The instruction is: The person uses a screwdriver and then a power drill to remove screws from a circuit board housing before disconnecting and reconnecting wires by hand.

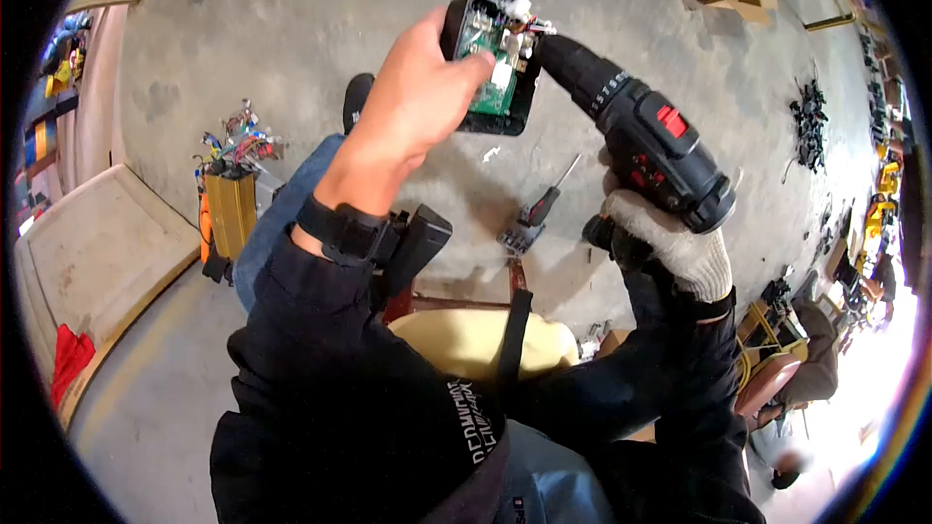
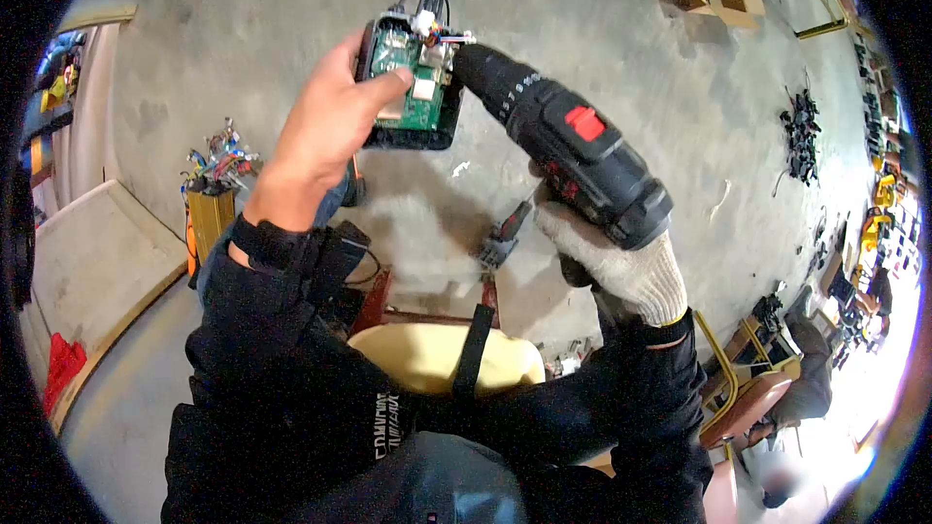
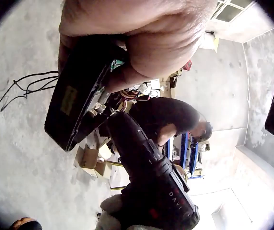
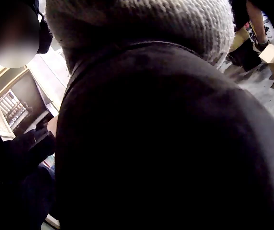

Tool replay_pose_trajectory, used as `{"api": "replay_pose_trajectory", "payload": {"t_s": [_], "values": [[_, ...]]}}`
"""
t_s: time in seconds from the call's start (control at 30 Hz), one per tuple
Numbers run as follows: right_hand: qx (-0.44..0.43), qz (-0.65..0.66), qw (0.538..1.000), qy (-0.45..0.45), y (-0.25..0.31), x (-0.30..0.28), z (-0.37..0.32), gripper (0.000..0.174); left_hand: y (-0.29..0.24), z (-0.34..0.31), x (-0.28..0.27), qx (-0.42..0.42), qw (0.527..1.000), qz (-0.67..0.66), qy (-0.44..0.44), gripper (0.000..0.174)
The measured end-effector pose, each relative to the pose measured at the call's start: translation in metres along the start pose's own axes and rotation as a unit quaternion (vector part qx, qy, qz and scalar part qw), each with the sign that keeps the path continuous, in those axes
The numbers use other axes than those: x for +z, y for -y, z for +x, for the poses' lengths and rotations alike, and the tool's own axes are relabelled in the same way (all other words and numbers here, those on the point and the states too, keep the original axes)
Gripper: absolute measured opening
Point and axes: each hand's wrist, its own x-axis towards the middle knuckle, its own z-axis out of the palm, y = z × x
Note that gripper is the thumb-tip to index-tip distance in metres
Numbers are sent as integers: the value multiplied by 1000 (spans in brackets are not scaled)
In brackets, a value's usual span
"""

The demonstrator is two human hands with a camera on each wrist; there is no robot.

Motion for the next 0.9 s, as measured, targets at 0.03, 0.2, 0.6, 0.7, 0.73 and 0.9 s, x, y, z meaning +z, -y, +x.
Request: {"api": "replay_pose_trajectory", "payload": {"t_s": [0.03,0.2,0.6,0.7,0.73,0.9], "values": [[-3,14,1000,-10,-2,1,-1,36,1,0,-1,8,1000,18,6,32],[1,16,1000,-2,6,4,-1,36,-3,-4,2,21,1000,2,4,33],[-15,7,1000,-26,3,3,2,36,-4,-2,0,-14,998,57,-14,35],[6,25,999,-36,10,5,0,37,0,0,-1,0,999,35,-1,35],[31,27,998,-37,12,5,-1,37,0,-1,0,-3,999,34,-3,35],[-18,23,999,-23,2,4,-1,38,-1,0,-1,5,999,40,-12,34]]}}
